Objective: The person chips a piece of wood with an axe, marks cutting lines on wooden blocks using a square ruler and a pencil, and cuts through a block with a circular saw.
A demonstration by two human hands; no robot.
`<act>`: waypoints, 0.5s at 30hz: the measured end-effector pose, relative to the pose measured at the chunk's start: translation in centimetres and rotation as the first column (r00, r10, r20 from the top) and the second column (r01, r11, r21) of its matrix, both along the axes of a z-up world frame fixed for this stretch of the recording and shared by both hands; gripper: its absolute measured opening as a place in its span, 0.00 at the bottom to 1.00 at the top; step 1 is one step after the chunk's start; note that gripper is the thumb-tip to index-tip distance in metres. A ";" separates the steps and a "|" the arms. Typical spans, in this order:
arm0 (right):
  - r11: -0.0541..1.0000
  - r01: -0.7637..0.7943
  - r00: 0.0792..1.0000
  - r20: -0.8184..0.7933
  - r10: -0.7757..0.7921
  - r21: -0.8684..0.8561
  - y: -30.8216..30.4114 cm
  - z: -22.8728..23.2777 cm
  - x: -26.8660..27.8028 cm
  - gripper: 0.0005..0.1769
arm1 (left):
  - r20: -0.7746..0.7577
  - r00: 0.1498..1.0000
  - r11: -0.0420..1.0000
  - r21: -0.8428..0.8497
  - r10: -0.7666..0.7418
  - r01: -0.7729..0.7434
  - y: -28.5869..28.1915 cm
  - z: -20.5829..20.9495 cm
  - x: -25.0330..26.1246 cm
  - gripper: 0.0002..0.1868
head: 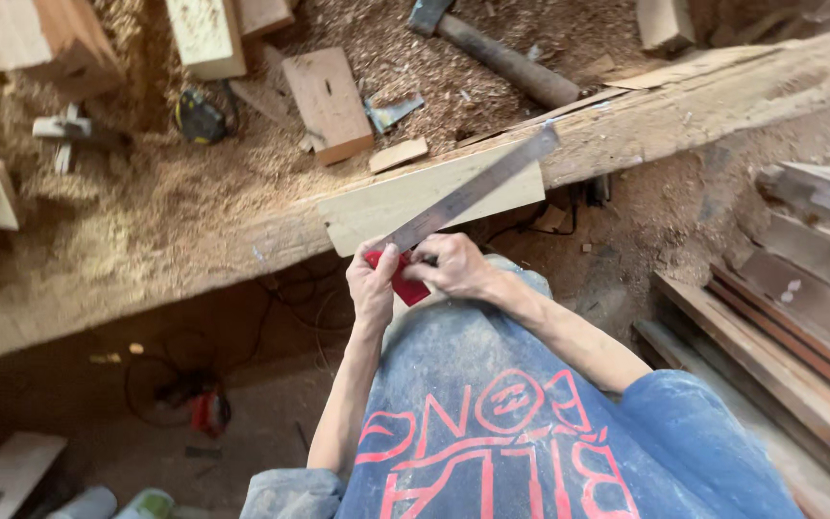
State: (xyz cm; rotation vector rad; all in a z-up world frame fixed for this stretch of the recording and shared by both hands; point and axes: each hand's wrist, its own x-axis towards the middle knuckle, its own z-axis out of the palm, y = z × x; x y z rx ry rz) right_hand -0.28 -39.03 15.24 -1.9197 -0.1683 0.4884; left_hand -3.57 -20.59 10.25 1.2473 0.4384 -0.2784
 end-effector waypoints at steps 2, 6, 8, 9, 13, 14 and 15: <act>1.000 0.000 0.997 -0.074 0.000 -0.001 -2.0 -0.1 0.3 0.09 | -0.089 0.993 0.995 -0.062 0.077 -0.083 0.1 -0.1 0.0 0.16; 0.962 0.257 0.935 -0.227 -0.271 -0.092 -7.6 -0.7 0.0 0.10 | -0.199 0.970 0.990 -0.005 0.140 -0.144 1.4 0.1 -0.3 0.13; 0.868 0.489 0.832 -0.257 -0.492 -0.079 -9.8 -1.8 -0.6 0.10 | -0.255 0.959 0.993 0.037 0.119 -0.113 1.8 -0.1 -0.9 0.13; 0.783 0.615 0.732 -0.304 -0.610 -0.093 -10.9 -2.2 -1.1 0.11 | -0.272 0.955 0.993 0.043 0.120 -0.113 1.9 -0.2 -1.2 0.13; 0.545 0.797 0.589 -0.531 -0.609 0.260 -13.9 -3.1 -1.5 0.17 | -0.335 0.934 0.992 0.044 0.124 -0.116 1.2 -0.9 -2.7 0.13; 0.507 0.813 0.570 -0.569 -0.593 0.285 -14.3 -2.7 -1.7 0.19 | -0.347 0.930 0.993 0.035 0.120 -0.115 1.1 -1.0 -2.8 0.13; 0.488 0.822 0.557 -0.599 -0.576 0.294 -14.3 -2.5 -1.6 0.17 | -0.335 0.935 0.993 0.044 0.116 -0.108 1.3 -1.0 -2.9 0.13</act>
